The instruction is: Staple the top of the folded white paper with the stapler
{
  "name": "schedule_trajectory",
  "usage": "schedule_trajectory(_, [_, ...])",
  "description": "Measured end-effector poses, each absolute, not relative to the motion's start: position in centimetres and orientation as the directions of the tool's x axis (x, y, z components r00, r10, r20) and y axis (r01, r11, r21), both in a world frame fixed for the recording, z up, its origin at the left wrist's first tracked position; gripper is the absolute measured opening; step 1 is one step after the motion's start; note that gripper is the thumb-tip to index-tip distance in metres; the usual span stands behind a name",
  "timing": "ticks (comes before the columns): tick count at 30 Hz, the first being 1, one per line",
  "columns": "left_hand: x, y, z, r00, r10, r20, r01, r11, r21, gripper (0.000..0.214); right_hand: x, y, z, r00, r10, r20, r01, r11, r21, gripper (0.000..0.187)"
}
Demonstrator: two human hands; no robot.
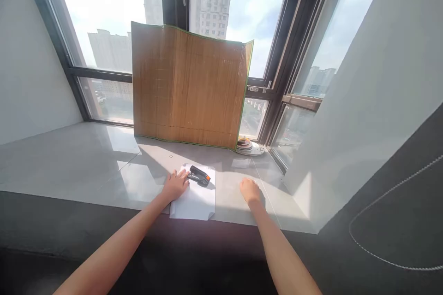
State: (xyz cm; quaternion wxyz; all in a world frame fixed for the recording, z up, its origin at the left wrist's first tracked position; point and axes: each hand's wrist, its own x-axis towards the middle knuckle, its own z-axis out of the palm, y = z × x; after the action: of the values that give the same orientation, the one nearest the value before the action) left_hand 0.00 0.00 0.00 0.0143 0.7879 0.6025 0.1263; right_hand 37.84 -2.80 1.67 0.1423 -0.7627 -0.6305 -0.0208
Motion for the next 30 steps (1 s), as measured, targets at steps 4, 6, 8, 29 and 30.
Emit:
schedule_trajectory(4, [0.2, 0.0, 0.5, 0.233, 0.963, 0.132, 0.942, -0.257, 0.213, 0.061, 34.7, -2.4, 1.5, 0.102, 0.937, 0.334, 0.939, 0.020, -0.344, 0.023])
schedule_trajectory(6, [0.1, 0.0, 0.8, 0.228, 0.967, 0.118, 0.937, -0.251, 0.242, 0.062, 32.4, -1.9, 1.5, 0.018, 0.923, 0.384, 0.815, 0.209, -0.540, 0.024])
schedule_trajectory(8, [0.1, -0.1, 1.1, 0.225, 0.970, 0.095, 0.933, -0.242, 0.265, 0.062, 30.3, -1.2, 1.6, -0.055, 0.928, 0.367, 0.663, 0.309, -0.682, 0.032])
schedule_trajectory(29, [0.2, -0.1, 1.2, 0.215, 0.968, 0.127, 0.887, -0.248, 0.390, 0.056, 29.1, -0.1, 1.0, -0.154, 0.886, 0.437, 0.516, 0.449, -0.729, 0.027])
schedule_trajectory(30, [0.2, -0.2, 1.3, 0.214, 0.968, 0.132, 0.884, -0.249, 0.395, 0.056, 29.2, -0.3, 0.9, -0.168, 0.890, 0.425, 0.513, 0.447, -0.733, 0.023])
